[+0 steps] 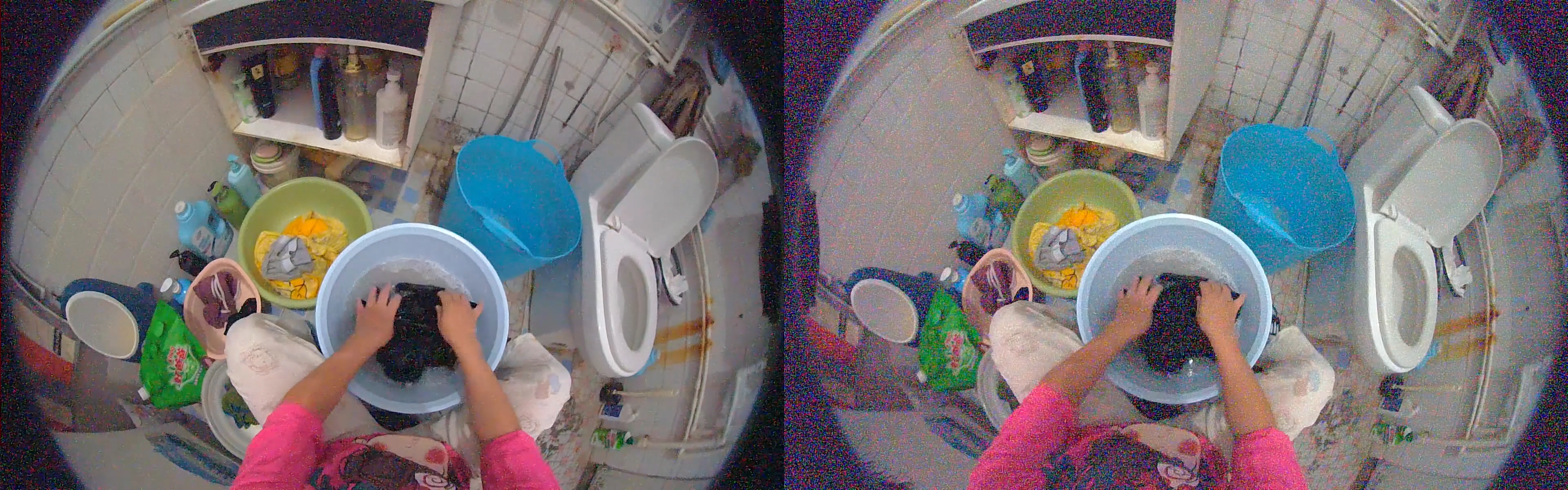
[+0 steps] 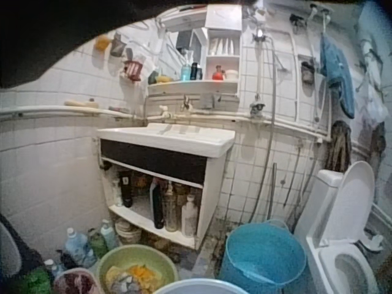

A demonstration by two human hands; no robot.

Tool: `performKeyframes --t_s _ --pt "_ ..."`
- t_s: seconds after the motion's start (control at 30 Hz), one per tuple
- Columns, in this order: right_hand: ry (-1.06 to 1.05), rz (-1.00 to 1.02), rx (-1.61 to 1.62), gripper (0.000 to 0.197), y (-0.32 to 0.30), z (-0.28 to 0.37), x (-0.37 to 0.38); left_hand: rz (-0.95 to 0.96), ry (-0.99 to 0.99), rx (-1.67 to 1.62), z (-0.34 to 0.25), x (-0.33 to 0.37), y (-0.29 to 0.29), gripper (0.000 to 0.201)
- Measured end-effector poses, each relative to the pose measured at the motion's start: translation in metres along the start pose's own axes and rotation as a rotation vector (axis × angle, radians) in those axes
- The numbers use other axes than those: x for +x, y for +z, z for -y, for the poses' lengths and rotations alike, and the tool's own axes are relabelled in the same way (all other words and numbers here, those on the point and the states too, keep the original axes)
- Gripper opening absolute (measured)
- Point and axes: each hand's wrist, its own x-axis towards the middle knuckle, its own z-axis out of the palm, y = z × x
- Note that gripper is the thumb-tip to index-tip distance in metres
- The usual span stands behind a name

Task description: The person washes a garment by repeatedly rubbing, squeezing, and soaking it in a washbasin filled with water by hand.

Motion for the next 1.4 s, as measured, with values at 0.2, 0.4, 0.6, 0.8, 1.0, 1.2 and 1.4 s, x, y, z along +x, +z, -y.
performKeyframes --t_s 0.2,0.4,0.6,0.8,1.0,1.2,1.4 --pt "-0.020 -0.326 -0.157 0.034 0.019 -0.022 -0.010 -0.184 -0.065 0.173 0.021 -0.006 0.014 0.030" --pt "0.067 -0.306 0.086 0.017 -0.018 -0.043 -0.006 0.191 -0.115 0.189 0.031 -0.004 -0.013 0.015" --pt "-0.023 -0.592 0.534 0.026 -0.073 -0.065 -0.017 -0.253 -0.167 -0.232 0.032 -0.018 -0.102 0.012" --pt "0.176 -0.666 0.975 0.019 -0.099 -0.081 -0.022 -0.545 -0.178 -0.491 0.055 -0.017 -0.130 0.031" --pt "0.030 -0.740 0.640 0.019 -0.088 -0.087 -0.017 -0.661 -0.128 -0.550 0.054 -0.010 -0.139 0.021" --pt "-0.156 -0.233 0.611 0.036 -0.079 -0.069 -0.027 -0.555 -0.230 -0.578 0.053 -0.004 -0.113 0.019" --pt "-0.410 0.195 0.367 0.049 -0.084 -0.060 -0.038 -0.513 -0.274 -0.561 0.055 -0.004 -0.122 0.021"
